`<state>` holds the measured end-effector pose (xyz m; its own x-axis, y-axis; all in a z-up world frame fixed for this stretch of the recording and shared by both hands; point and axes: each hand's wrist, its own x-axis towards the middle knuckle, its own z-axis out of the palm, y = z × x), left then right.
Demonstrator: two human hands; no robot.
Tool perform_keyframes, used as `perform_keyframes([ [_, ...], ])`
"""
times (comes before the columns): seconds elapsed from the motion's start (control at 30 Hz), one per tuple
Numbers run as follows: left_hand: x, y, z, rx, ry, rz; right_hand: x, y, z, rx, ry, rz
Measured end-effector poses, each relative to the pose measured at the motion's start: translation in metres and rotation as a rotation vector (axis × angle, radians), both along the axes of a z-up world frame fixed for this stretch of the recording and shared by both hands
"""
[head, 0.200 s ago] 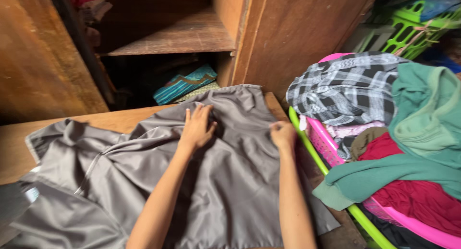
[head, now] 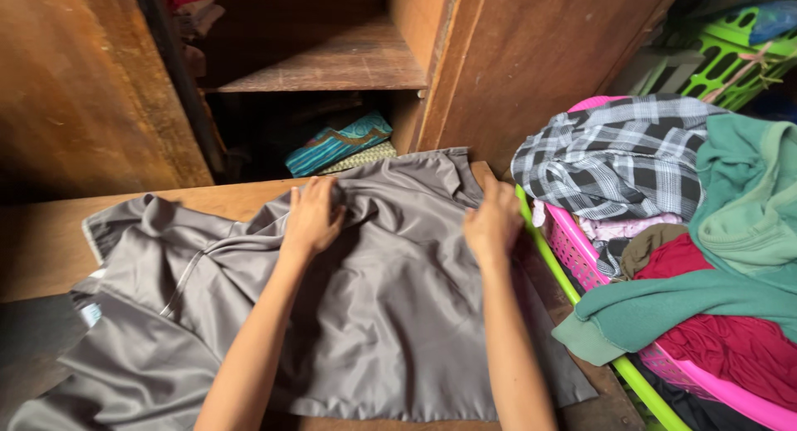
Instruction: The person folds a gray collared shirt by smoothing it on a wooden surface, tucking in the sleeves and sides, and creating a neat square bundle before placing it inside a wooden cabinet.
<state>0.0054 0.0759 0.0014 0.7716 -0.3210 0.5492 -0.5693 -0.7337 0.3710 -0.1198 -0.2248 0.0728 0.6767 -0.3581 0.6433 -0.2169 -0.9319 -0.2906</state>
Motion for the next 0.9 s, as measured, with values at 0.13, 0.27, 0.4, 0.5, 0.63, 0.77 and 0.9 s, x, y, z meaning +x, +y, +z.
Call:
perform_keyframes([
  [0.13, -0.013, 0.046, 0.001, 0.082, 0.009, 0.205, 0.015, 0.078, -0.015, 0.198, -0.09, 0.663],
  [0.27, -0.033, 0.098, 0.004, 0.106, 0.216, 0.246, 0.008, 0.133, -0.05, 0.01, -0.004, 0.829],
  [0.4, -0.062, 0.131, 0.007, 0.17, 0.368, 0.212, -0.004, 0.145, -0.065, 0.017, 0.094, 0.726],
  [0.5, -0.079, 0.13, 0.004, 0.274, 0.391, 0.246, -0.013, 0.142, -0.069, 0.129, 0.229, 0.681],
  [0.63, -0.106, 0.124, 0.002, 0.353, 0.434, 0.268, -0.036, 0.141, -0.064, 0.081, 0.249, 0.663],
  [0.77, -0.131, 0.123, 0.002, 0.374, 0.525, 0.224, -0.066, 0.145, -0.054, 0.007, 0.312, 0.631],
  [0.9, -0.129, 0.126, 0.007, 0.402, 0.759, 0.228, -0.07, 0.141, -0.042, -0.012, 0.346, 0.692],
])
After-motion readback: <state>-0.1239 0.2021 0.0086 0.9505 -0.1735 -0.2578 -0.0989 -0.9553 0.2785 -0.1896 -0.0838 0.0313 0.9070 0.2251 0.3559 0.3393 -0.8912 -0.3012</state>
